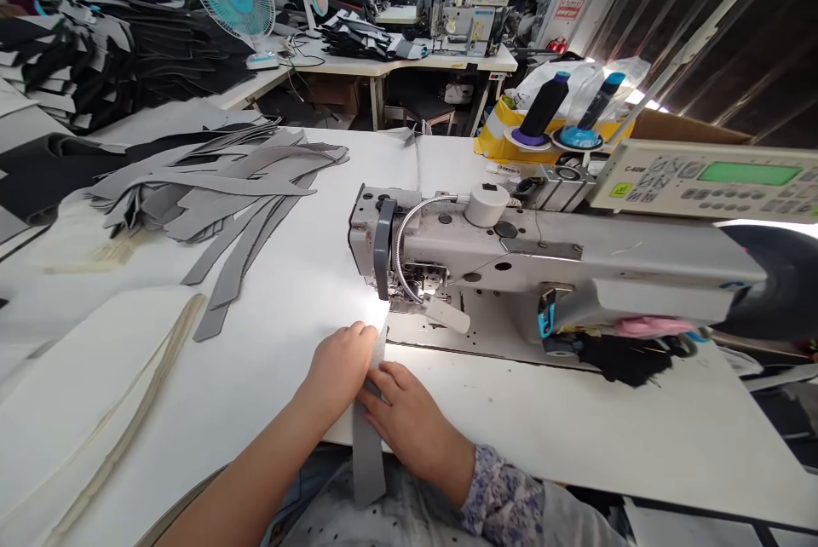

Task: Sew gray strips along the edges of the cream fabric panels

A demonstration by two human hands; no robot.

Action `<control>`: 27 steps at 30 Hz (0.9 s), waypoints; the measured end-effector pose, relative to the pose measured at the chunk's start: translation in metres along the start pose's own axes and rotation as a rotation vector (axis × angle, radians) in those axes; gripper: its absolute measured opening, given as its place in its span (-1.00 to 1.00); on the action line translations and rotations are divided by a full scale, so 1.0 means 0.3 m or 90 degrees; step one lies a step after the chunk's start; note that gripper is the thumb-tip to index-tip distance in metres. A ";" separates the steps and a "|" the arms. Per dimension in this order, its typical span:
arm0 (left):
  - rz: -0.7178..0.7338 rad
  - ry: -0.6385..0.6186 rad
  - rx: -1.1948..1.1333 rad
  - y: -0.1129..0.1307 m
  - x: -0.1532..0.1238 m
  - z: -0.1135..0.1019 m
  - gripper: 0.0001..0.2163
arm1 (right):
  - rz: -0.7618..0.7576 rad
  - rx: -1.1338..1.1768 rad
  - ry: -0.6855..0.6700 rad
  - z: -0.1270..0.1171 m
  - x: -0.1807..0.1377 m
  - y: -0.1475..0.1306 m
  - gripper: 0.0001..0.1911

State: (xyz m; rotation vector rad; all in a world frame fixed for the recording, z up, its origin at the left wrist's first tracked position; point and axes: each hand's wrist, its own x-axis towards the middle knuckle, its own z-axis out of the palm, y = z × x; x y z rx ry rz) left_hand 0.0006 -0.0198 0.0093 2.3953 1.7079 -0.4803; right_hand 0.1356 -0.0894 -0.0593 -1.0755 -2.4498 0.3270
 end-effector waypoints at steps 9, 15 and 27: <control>-0.029 0.043 -0.015 0.019 0.101 0.025 -0.78 | 0.040 -0.005 -0.004 -0.037 0.056 0.033 -0.66; -0.032 0.034 -0.001 0.007 0.056 -0.023 -0.73 | 0.043 -0.031 0.009 -0.042 0.078 0.051 -0.71; -0.035 -0.016 -0.007 -0.017 0.097 -0.026 -0.79 | 0.011 -0.051 0.024 0.010 0.056 0.054 -0.80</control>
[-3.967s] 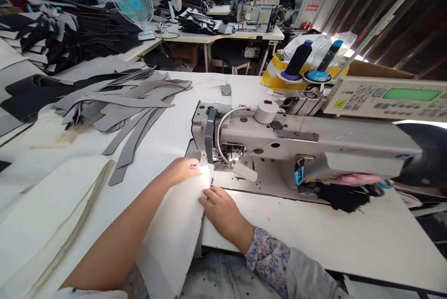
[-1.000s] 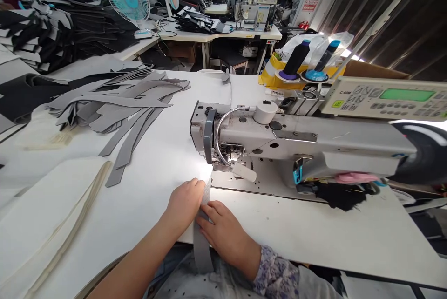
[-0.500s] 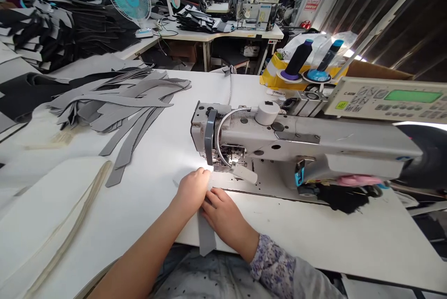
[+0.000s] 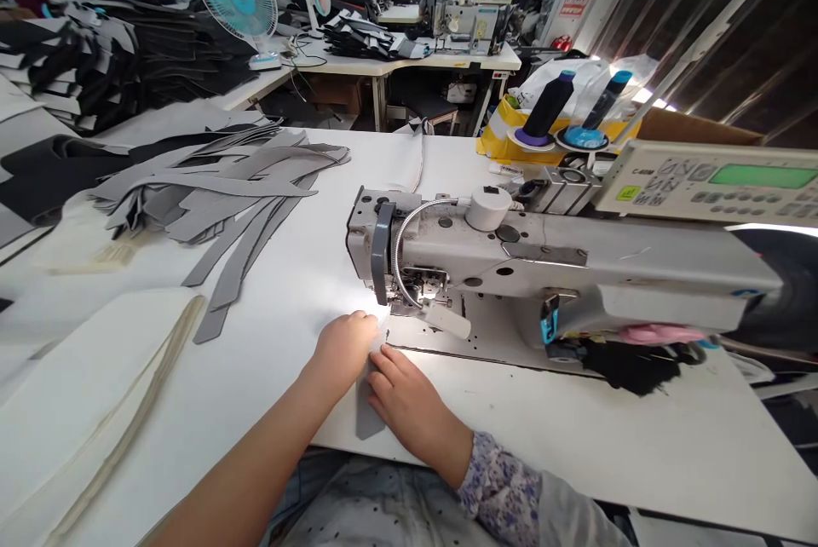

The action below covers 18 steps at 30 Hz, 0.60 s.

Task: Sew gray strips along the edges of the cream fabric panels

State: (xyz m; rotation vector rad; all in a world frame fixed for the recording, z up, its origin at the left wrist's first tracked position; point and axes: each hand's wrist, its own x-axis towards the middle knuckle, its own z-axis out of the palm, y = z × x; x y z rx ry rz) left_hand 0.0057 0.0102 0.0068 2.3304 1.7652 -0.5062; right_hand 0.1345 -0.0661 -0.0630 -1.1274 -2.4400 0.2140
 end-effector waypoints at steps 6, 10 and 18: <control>0.016 0.055 -0.015 -0.001 0.016 0.056 -0.85 | 0.006 0.013 -0.026 -0.030 0.003 -0.014 -0.70; 0.046 0.090 -0.019 0.005 0.044 0.077 -0.81 | 0.006 0.020 -0.037 -0.039 0.022 -0.006 -0.63; -0.009 0.071 -0.022 0.051 0.093 0.018 -0.78 | 0.009 0.034 0.004 -0.007 0.040 0.021 -0.78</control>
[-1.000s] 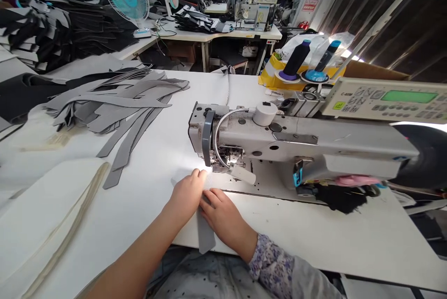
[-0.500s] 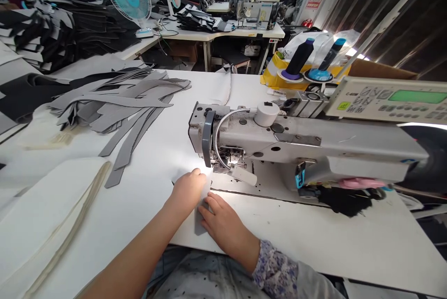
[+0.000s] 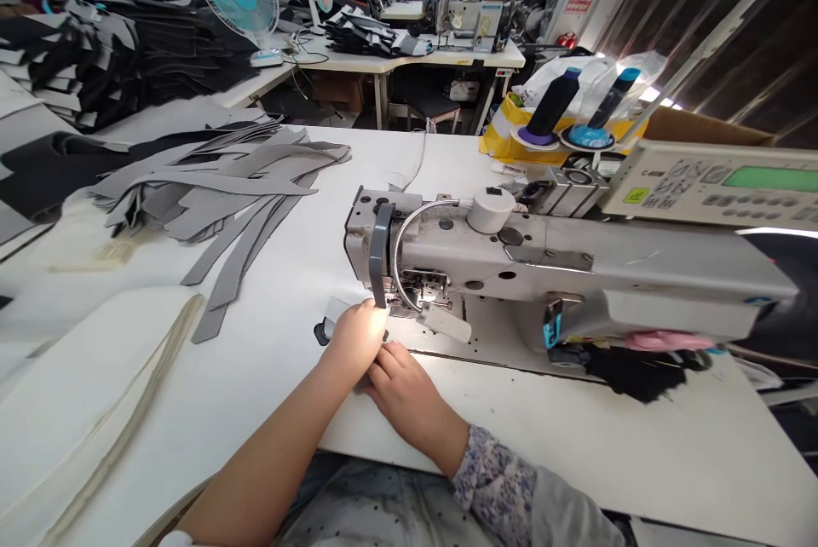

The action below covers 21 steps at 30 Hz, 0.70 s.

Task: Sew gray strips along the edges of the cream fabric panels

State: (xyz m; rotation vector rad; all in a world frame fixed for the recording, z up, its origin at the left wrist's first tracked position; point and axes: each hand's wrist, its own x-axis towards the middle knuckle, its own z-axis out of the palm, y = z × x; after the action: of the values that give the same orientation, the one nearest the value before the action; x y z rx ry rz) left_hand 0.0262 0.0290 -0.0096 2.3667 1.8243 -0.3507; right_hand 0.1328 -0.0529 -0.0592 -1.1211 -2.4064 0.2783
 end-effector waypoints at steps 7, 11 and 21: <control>0.082 0.105 -0.025 -0.044 -0.021 0.026 -0.79 | 0.020 -0.007 0.018 0.030 0.007 0.020 -0.63; 0.140 0.181 -0.019 -0.138 -0.056 0.054 -0.68 | 0.025 -0.030 0.024 0.039 -0.009 0.020 -0.59; 0.212 0.168 0.007 -0.132 -0.028 0.067 -0.76 | 0.034 -0.056 0.055 0.028 0.017 0.045 -0.78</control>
State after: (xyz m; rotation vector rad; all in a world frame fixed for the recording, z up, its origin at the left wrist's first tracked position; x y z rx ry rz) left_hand -0.0161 0.0266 -0.0252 2.7721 1.4754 -0.0108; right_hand 0.1348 -0.0400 -0.0699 -1.2114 -2.3359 0.1402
